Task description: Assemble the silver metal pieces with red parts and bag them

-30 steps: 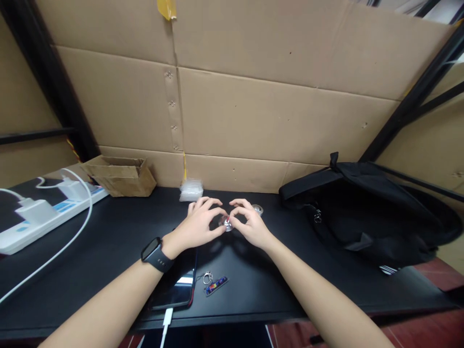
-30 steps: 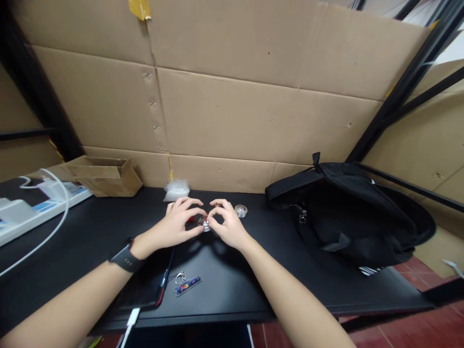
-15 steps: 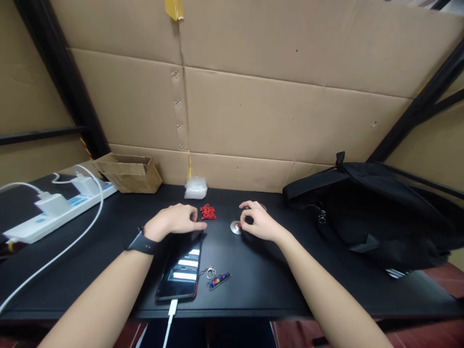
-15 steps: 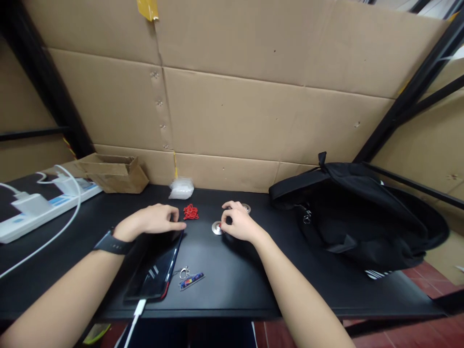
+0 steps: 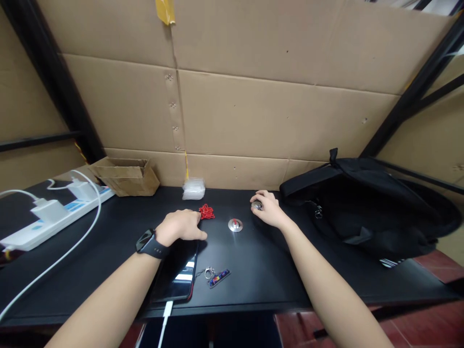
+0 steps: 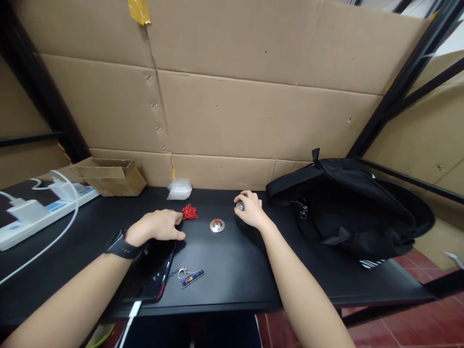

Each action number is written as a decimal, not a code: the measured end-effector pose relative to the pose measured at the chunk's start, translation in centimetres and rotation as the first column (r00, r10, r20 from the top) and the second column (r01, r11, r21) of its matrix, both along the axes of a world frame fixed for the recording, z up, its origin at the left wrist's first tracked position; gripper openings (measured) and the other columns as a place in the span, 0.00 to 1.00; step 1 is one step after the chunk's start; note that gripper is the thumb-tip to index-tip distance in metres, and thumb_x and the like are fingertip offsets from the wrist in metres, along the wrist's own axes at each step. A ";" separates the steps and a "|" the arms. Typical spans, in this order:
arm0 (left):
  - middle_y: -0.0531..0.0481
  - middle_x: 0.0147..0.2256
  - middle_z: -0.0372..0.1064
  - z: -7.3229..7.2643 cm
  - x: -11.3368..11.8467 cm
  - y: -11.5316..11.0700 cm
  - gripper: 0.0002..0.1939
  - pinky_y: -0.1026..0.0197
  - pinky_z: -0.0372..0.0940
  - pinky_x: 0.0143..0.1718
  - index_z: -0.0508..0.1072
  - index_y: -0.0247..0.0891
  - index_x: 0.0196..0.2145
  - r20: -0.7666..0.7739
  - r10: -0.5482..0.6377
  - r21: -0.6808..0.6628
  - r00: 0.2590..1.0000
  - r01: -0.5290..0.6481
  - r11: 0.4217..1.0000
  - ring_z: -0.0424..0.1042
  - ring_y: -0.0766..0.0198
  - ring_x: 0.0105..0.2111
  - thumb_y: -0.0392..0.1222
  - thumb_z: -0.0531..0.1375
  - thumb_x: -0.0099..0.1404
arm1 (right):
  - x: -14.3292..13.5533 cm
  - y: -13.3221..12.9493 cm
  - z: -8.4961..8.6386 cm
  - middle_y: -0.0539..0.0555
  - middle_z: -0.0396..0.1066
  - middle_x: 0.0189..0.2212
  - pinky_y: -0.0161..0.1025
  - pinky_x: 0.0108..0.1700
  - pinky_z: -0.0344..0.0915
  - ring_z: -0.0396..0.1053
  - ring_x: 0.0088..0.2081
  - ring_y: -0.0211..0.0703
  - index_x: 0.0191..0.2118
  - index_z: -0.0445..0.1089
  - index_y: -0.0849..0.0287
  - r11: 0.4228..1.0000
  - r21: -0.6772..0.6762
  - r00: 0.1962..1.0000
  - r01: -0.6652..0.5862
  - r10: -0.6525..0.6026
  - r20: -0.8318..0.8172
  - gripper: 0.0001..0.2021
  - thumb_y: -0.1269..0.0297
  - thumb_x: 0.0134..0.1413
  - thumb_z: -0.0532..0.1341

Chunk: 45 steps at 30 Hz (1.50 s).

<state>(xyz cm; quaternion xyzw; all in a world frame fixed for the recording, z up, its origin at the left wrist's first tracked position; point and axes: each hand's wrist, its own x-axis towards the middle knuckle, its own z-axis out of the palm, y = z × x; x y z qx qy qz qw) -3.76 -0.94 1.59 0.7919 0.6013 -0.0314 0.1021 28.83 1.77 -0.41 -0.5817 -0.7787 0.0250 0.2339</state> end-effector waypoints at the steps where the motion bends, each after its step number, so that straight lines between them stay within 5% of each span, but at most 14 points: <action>1: 0.42 0.39 0.78 0.0 -0.2 0.0 0.21 0.50 0.66 0.33 0.75 0.44 0.34 0.008 -0.003 0.005 1.000 0.003 1.000 0.77 0.41 0.36 0.61 0.64 0.48 | 0.1 0.0 0.0 0.58 0.64 0.57 0.52 0.52 0.57 0.59 0.59 0.59 0.45 0.73 0.51 1.000 0.003 1.000 0.008 -0.008 0.002 0.11 0.63 0.55 0.63; 7: 0.43 0.39 0.77 -0.2 -1.4 0.4 0.21 0.55 0.65 0.31 0.75 0.43 0.34 0.060 0.015 -0.001 0.998 -0.015 1.000 0.77 0.47 0.36 0.60 0.64 0.48 | 1.1 0.4 -0.2 0.58 0.68 0.54 0.49 0.49 0.57 0.62 0.55 0.57 0.50 0.71 0.51 0.995 -0.050 0.996 0.084 -0.083 0.015 0.15 0.61 0.56 0.62; 15: 0.43 0.43 0.75 -0.3 -1.4 0.2 0.26 0.49 0.67 0.36 0.74 0.44 0.36 0.039 0.021 0.082 0.999 -0.024 0.996 0.75 0.44 0.39 0.67 0.63 0.51 | 1.3 0.7 -0.8 0.58 0.71 0.52 0.47 0.47 0.57 0.65 0.54 0.58 0.53 0.69 0.51 0.988 -0.129 0.995 0.086 -0.080 0.051 0.19 0.60 0.55 0.63; 18: 0.41 0.46 0.74 0.1 -1.3 0.4 0.29 0.48 0.68 0.39 0.73 0.43 0.41 0.092 0.040 0.196 0.995 -0.058 0.979 0.74 0.42 0.44 0.71 0.57 0.58 | 1.2 0.7 -0.8 0.58 0.72 0.51 0.46 0.46 0.57 0.67 0.53 0.57 0.54 0.68 0.51 0.988 -0.136 0.996 0.080 -0.073 0.051 0.19 0.60 0.55 0.63; 24: 0.39 0.53 0.69 -1.0 -0.5 1.7 0.24 0.48 0.64 0.53 0.75 0.38 0.52 0.134 -0.065 0.452 0.989 -0.003 0.892 0.69 0.44 0.51 0.57 0.53 0.69 | 1.2 1.0 -0.8 0.57 0.73 0.50 0.45 0.45 0.57 0.68 0.51 0.55 0.54 0.69 0.51 0.989 -0.126 0.997 0.073 -0.068 0.040 0.19 0.60 0.56 0.63; 31: 0.43 0.53 0.71 -2.8 -0.3 3.4 0.26 0.49 0.64 0.53 0.78 0.44 0.49 0.216 -0.051 0.354 0.975 -0.030 0.935 0.68 0.44 0.52 0.64 0.56 0.65 | 1.4 1.1 -0.9 0.55 0.74 0.49 0.45 0.45 0.57 0.69 0.51 0.54 0.53 0.69 0.50 0.992 -0.117 0.998 0.057 -0.053 0.035 0.18 0.60 0.56 0.64; 39: 0.46 0.52 0.71 -3.3 0.3 4.0 0.18 0.48 0.61 0.55 0.78 0.47 0.48 0.304 -0.032 0.331 0.952 -0.074 0.941 0.66 0.47 0.54 0.56 0.62 0.64 | 1.3 1.1 -0.8 0.57 0.74 0.50 0.47 0.48 0.57 0.67 0.52 0.56 0.53 0.70 0.50 0.991 -0.124 0.998 0.040 -0.034 0.050 0.17 0.63 0.57 0.64; 45: 0.49 0.51 0.72 -3.2 0.7 3.5 0.10 0.46 0.58 0.54 0.81 0.49 0.41 0.368 -0.150 0.386 0.917 -0.004 0.922 0.64 0.48 0.55 0.52 0.63 0.66 | 1.3 1.0 -0.6 0.58 0.73 0.50 0.46 0.46 0.57 0.67 0.51 0.56 0.52 0.70 0.50 0.994 -0.110 0.998 0.027 -0.021 0.062 0.16 0.64 0.57 0.64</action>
